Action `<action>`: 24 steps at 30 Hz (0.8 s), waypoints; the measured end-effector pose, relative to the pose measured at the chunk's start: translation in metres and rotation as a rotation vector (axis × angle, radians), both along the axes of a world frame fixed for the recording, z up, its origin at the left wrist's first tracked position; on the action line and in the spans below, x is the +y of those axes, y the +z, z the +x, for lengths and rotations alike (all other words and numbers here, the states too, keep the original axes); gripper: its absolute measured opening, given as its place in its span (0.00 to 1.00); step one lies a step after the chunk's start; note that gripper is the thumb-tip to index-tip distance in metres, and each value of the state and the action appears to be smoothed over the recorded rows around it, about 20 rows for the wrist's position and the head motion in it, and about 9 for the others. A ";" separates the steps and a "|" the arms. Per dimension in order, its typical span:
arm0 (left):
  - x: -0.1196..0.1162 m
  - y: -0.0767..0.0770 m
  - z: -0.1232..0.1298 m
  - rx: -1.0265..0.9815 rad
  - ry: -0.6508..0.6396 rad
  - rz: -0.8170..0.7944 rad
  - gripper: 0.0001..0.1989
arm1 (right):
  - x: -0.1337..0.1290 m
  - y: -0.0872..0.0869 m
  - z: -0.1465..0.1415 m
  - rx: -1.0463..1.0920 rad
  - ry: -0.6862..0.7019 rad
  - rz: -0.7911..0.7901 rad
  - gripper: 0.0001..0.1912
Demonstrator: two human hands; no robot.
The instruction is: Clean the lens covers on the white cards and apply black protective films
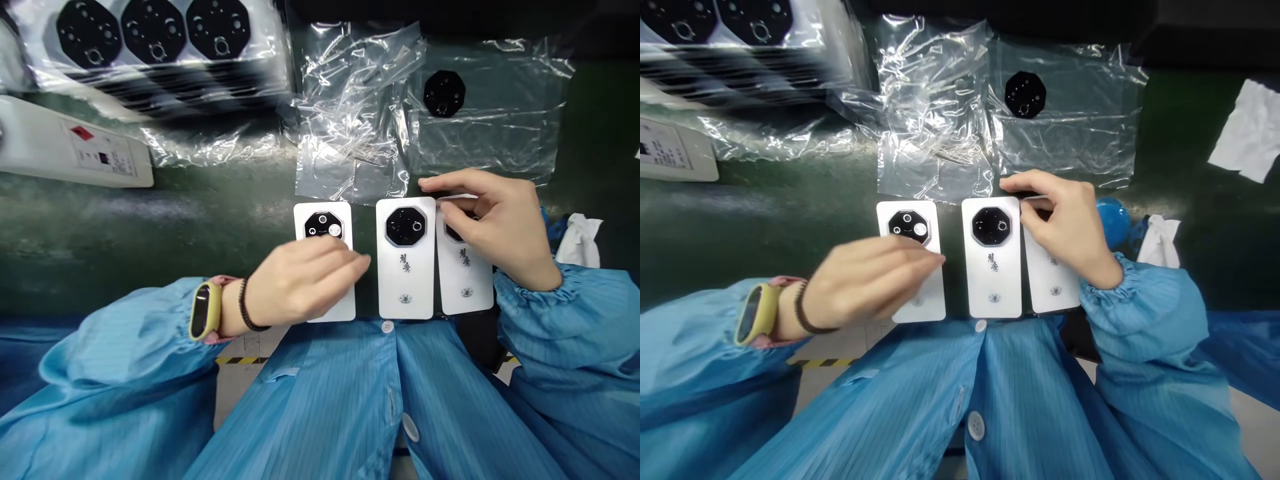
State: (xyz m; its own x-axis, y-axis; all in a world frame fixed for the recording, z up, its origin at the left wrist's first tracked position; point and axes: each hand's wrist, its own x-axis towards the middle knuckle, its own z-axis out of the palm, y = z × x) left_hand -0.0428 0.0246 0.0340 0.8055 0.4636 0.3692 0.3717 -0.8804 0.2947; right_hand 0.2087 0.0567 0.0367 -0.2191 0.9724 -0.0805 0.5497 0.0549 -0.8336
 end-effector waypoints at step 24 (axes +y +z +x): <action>-0.035 -0.035 0.027 -0.045 -0.133 0.043 0.15 | 0.108 0.011 -0.022 -0.434 -0.181 -0.018 0.24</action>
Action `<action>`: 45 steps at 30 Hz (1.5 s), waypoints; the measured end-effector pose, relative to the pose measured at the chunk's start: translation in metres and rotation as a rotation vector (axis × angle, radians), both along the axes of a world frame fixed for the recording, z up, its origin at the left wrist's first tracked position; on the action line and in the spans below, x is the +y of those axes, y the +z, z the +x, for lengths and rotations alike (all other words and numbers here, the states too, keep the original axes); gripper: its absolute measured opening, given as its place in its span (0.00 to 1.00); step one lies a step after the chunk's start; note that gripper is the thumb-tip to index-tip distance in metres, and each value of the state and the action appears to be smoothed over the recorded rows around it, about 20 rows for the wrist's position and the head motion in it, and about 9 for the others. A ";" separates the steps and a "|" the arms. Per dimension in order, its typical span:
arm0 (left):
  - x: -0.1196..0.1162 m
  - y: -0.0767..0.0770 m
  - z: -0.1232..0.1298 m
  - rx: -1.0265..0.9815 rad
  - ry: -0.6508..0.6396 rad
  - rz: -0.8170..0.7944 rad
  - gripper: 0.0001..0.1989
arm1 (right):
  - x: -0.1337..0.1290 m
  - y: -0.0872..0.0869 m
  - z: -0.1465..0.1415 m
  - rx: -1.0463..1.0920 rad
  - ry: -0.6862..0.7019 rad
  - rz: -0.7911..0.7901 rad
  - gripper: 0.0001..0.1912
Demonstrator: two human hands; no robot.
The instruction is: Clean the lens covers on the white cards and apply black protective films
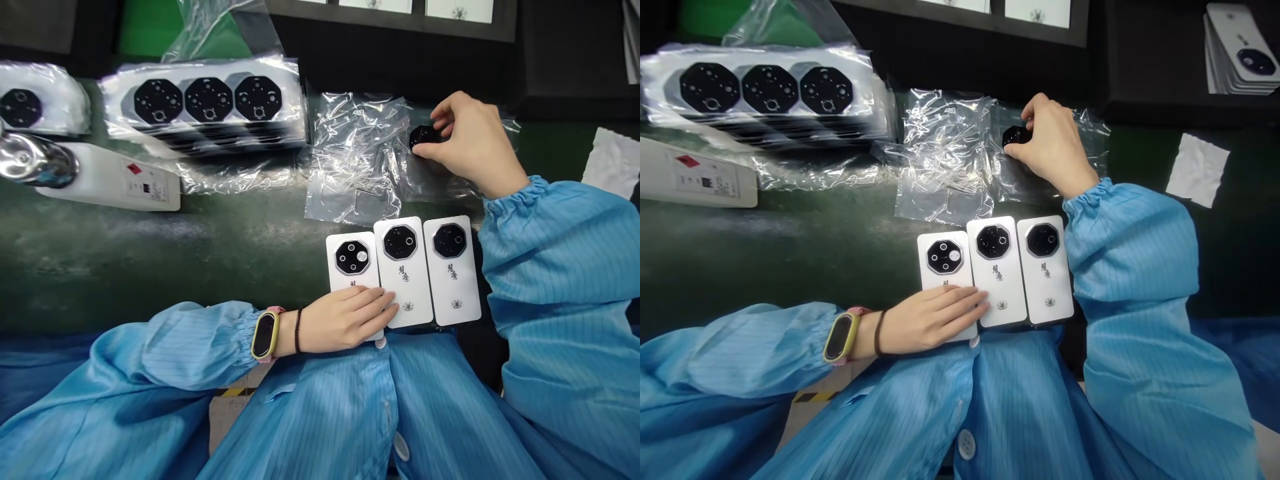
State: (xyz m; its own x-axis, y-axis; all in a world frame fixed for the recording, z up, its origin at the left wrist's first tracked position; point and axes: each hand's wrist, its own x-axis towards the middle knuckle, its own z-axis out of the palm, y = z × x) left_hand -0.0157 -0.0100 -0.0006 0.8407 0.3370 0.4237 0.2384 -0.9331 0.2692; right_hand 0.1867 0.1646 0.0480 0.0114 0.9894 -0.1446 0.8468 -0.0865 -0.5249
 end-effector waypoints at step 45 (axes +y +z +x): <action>0.019 0.000 -0.007 -0.184 -0.172 -0.053 0.15 | -0.004 0.006 -0.014 -0.207 0.049 -0.032 0.21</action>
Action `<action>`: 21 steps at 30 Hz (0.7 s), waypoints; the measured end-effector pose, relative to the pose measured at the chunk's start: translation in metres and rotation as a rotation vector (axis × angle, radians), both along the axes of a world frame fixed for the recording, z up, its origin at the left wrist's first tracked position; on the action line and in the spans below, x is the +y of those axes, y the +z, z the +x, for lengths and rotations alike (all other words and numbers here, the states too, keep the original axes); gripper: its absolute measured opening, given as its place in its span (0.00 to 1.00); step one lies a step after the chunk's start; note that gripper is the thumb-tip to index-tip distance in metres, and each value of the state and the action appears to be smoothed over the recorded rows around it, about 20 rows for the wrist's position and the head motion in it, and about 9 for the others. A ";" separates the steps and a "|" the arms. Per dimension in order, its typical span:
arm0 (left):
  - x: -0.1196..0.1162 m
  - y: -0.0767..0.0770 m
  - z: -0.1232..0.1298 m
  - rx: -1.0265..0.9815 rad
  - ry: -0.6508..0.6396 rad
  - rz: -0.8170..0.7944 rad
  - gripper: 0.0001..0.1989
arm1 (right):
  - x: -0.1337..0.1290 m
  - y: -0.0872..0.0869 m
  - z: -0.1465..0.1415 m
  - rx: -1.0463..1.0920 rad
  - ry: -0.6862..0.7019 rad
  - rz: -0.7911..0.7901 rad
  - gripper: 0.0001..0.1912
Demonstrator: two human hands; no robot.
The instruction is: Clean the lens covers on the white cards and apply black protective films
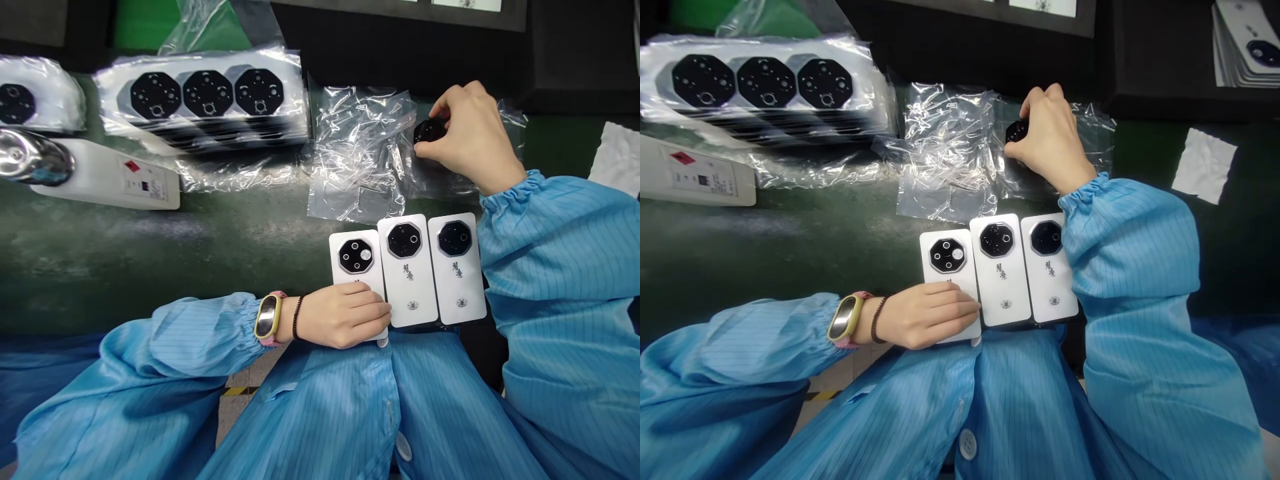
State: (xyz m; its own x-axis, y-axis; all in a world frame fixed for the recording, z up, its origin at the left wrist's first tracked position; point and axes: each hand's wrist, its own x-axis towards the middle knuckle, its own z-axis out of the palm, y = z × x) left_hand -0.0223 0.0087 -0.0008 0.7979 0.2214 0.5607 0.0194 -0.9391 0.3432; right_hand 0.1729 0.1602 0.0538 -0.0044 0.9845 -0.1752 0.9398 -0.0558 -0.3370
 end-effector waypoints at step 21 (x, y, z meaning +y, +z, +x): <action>0.000 0.000 0.000 0.004 0.006 0.002 0.15 | 0.002 0.000 0.003 0.019 0.015 0.007 0.17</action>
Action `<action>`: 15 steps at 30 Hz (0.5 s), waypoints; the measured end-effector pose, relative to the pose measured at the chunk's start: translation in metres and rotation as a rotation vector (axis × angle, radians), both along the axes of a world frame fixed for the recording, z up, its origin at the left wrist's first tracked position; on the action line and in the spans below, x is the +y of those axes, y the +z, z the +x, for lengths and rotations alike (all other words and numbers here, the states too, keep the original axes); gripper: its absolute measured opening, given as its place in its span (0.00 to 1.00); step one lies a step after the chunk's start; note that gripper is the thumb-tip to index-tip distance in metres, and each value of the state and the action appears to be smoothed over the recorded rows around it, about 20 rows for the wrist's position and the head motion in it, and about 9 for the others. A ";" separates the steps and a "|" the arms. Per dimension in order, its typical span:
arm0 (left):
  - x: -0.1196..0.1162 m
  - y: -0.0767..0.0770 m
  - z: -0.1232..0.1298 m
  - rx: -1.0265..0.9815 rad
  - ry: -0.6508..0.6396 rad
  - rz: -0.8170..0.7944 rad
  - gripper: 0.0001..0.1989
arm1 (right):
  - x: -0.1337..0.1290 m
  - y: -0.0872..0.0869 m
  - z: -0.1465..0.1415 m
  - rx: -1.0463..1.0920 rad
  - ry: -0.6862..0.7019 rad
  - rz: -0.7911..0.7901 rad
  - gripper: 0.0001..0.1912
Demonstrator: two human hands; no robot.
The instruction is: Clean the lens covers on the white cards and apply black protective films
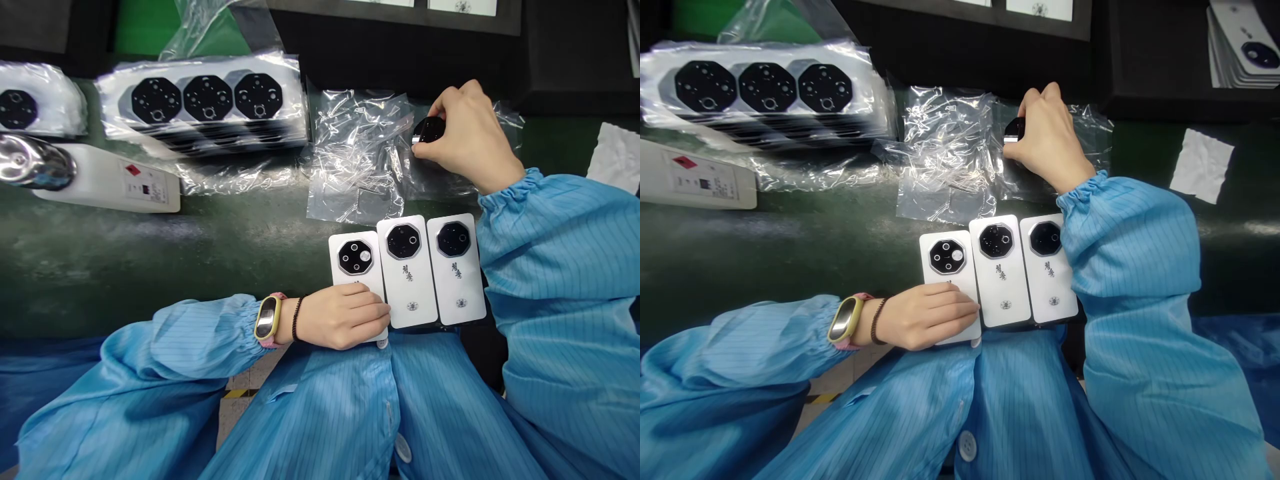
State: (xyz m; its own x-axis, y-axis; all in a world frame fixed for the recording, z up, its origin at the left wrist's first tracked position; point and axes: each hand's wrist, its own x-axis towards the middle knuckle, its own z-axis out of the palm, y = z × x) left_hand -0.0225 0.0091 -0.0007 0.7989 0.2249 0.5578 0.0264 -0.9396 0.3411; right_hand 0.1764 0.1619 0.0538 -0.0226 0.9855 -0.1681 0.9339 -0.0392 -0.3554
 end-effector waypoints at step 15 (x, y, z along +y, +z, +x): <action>0.000 0.000 -0.001 -0.041 0.003 -0.056 0.12 | -0.007 -0.008 0.017 0.220 -0.041 0.181 0.14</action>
